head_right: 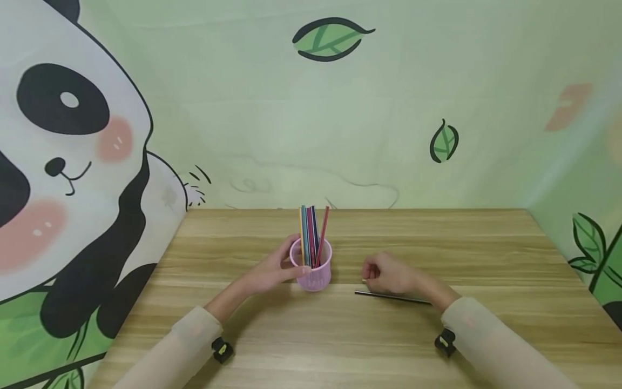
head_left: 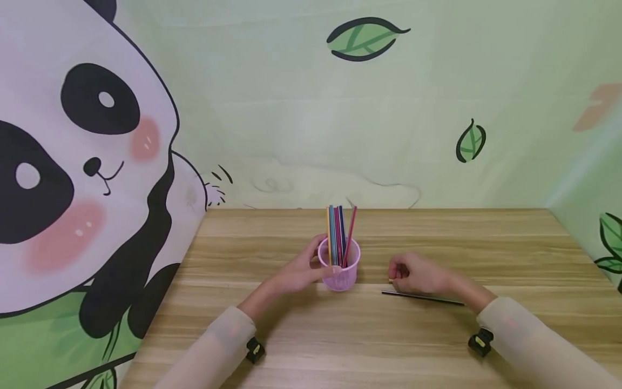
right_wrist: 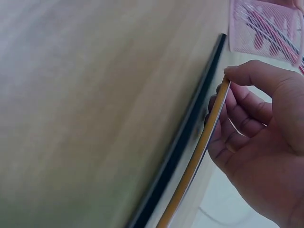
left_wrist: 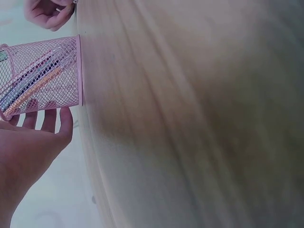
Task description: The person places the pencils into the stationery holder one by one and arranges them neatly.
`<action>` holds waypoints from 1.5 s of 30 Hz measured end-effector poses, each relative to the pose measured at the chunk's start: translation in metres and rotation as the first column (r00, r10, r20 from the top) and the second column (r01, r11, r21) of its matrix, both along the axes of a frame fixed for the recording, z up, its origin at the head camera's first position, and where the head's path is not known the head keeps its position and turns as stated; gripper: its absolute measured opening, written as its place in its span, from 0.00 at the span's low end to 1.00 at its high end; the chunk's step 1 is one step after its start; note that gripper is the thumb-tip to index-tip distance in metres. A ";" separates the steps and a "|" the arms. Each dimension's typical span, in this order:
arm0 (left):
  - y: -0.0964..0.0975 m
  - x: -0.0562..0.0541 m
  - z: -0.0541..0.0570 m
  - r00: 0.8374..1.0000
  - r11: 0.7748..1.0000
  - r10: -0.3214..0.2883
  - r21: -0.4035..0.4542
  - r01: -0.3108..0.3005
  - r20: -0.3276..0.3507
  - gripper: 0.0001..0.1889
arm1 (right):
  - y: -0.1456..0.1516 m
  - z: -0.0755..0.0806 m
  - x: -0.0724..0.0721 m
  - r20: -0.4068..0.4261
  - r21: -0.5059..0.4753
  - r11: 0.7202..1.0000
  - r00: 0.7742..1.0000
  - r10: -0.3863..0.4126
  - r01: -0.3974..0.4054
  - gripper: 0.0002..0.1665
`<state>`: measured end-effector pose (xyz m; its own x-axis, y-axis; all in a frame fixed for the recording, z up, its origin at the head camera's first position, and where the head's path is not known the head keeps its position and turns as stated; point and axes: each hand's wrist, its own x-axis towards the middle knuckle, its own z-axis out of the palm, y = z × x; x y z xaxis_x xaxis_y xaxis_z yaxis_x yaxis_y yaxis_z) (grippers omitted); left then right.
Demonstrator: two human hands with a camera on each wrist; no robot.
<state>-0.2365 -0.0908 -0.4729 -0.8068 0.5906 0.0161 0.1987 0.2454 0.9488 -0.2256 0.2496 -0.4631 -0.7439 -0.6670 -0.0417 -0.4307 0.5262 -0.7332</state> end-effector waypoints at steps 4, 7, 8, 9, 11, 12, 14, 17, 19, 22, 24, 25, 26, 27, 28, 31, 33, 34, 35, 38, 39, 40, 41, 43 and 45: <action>0.000 0.001 0.002 1.000 1.000 0.006 0.003 -0.006 -0.004 0.43 | 0.000 0.016 -0.005 -0.017 -0.020 0.999 1.000 -0.025 0.025 0.03; -0.001 0.001 0.002 1.000 1.000 0.003 0.012 -0.003 -0.014 0.43 | 0.000 0.033 -0.012 -0.074 -0.029 0.997 0.995 -0.073 0.071 0.03; -0.001 0.001 0.002 1.000 1.000 0.001 0.017 -0.001 -0.017 0.43 | 0.000 0.039 -0.015 -0.098 -0.037 0.995 0.991 -0.091 0.088 0.03; -0.001 0.001 0.002 1.000 1.000 0.000 0.019 0.001 -0.017 0.44 | 0.001 0.045 -0.017 -0.120 -0.043 0.993 0.986 -0.113 0.108 0.03; -0.002 0.002 0.000 1.000 1.000 -0.004 0.026 0.005 -0.013 0.44 | 0.002 0.057 -0.020 -0.160 -0.056 0.987 0.974 -0.159 0.151 0.03; -0.002 0.002 -0.001 1.000 1.000 -0.005 0.028 0.006 -0.009 0.44 | 0.002 0.062 -0.021 -0.173 -0.069 0.983 0.968 -0.181 0.171 0.03; -0.003 0.003 -0.002 1.000 1.000 -0.008 0.026 0.008 -0.003 0.43 | 0.003 0.072 -0.022 -0.183 -0.104 0.974 0.958 -0.219 0.202 0.03; -0.003 0.004 -0.003 1.000 1.000 -0.013 0.020 0.013 -0.002 0.43 | 0.003 0.085 -0.023 -0.189 -0.165 0.957 0.945 -0.269 0.239 0.05; -0.002 0.003 -0.002 1.000 1.000 -0.013 0.019 0.013 -0.009 0.43 | 0.002 0.094 -0.023 -0.188 -0.207 0.945 0.938 -0.291 0.252 0.06; -0.001 0.001 -0.001 1.000 0.999 -0.019 0.027 0.019 -0.013 0.43 | 0.000 0.105 -0.022 -0.188 -0.251 0.932 0.931 -0.312 0.262 0.08; 0.000 0.000 0.000 1.000 0.999 -0.023 0.030 0.024 -0.013 0.43 | -0.002 0.112 -0.022 -0.181 -0.273 0.922 0.927 -0.329 0.273 0.08; 0.001 0.000 0.000 1.000 0.999 -0.025 0.030 0.026 -0.013 0.43 | -0.003 0.116 -0.022 -0.176 -0.284 0.917 0.924 -0.339 0.282 0.09; 0.001 0.000 0.000 1.000 0.999 -0.028 0.030 0.028 -0.014 0.43 | -0.005 0.120 -0.022 -0.172 -0.296 0.910 0.921 -0.350 0.290 0.09; 0.001 0.000 0.001 1.000 0.999 -0.028 0.026 0.028 -0.013 0.43 | -0.006 0.124 -0.022 -0.165 -0.310 0.903 0.918 -0.360 0.298 0.09; 0.001 0.000 0.001 1.000 0.999 -0.027 0.024 0.027 -0.014 0.43 | -0.008 0.127 -0.022 -0.161 -0.321 0.897 0.916 -0.369 0.305 0.09; 0.000 0.000 0.000 1.000 1.000 -0.019 0.022 0.019 -0.016 0.43 | -0.014 0.139 -0.023 -0.155 -0.369 0.875 0.908 -0.389 0.312 0.10; 0.000 0.000 0.000 1.000 1.000 -0.016 0.024 0.016 -0.015 0.43 | -0.018 0.145 -0.023 -0.153 -0.404 0.861 0.904 -0.398 0.310 0.10; -0.001 0.000 -0.001 1.000 1.000 -0.014 0.025 0.015 -0.015 0.43 | -0.020 0.148 -0.023 -0.150 -0.423 0.852 0.903 -0.404 0.310 0.10; -0.001 0.000 -0.001 1.000 1.000 -0.015 0.025 0.015 -0.013 0.43 | -0.023 0.150 -0.023 -0.147 -0.441 0.842 0.900 -0.410 0.311 0.10; -0.001 0.000 -0.002 1.000 1.000 -0.018 0.024 0.018 -0.008 0.43 | -0.030 0.154 -0.025 -0.131 -0.498 0.809 0.895 -0.426 0.312 0.11; -0.001 0.001 -0.001 1.000 1.000 -0.015 0.022 0.015 -0.005 0.44 | -0.032 0.154 -0.026 -0.125 -0.517 0.797 0.894 -0.431 0.312 0.11; -0.001 0.001 -0.001 1.000 1.000 -0.013 0.020 0.013 -0.004 0.44 | -0.035 0.155 -0.027 -0.121 -0.536 0.785 0.892 -0.435 0.310 0.11; -0.001 0.002 0.000 1.000 1.000 -0.012 0.018 0.012 -0.003 0.44 | -0.038 0.154 -0.028 -0.116 -0.554 0.773 0.891 -0.439 0.309 0.10; -0.001 0.002 0.001 1.000 1.000 -0.011 0.018 0.011 -0.007 0.44 | -0.043 0.153 -0.030 -0.103 -0.584 0.750 0.889 -0.447 0.309 0.10; 0.000 0.001 0.001 1.000 1.000 -0.014 0.023 0.014 -0.008 0.44 | -0.047 0.150 -0.031 -0.089 -0.608 0.732 0.890 -0.448 0.308 0.09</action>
<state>-0.2354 -0.0912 -0.4723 -0.7980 0.6015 0.0363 0.2097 0.2206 0.9526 -0.2571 0.2026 -0.3126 -0.8811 -0.1764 0.4388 -0.4687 0.2017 -0.8600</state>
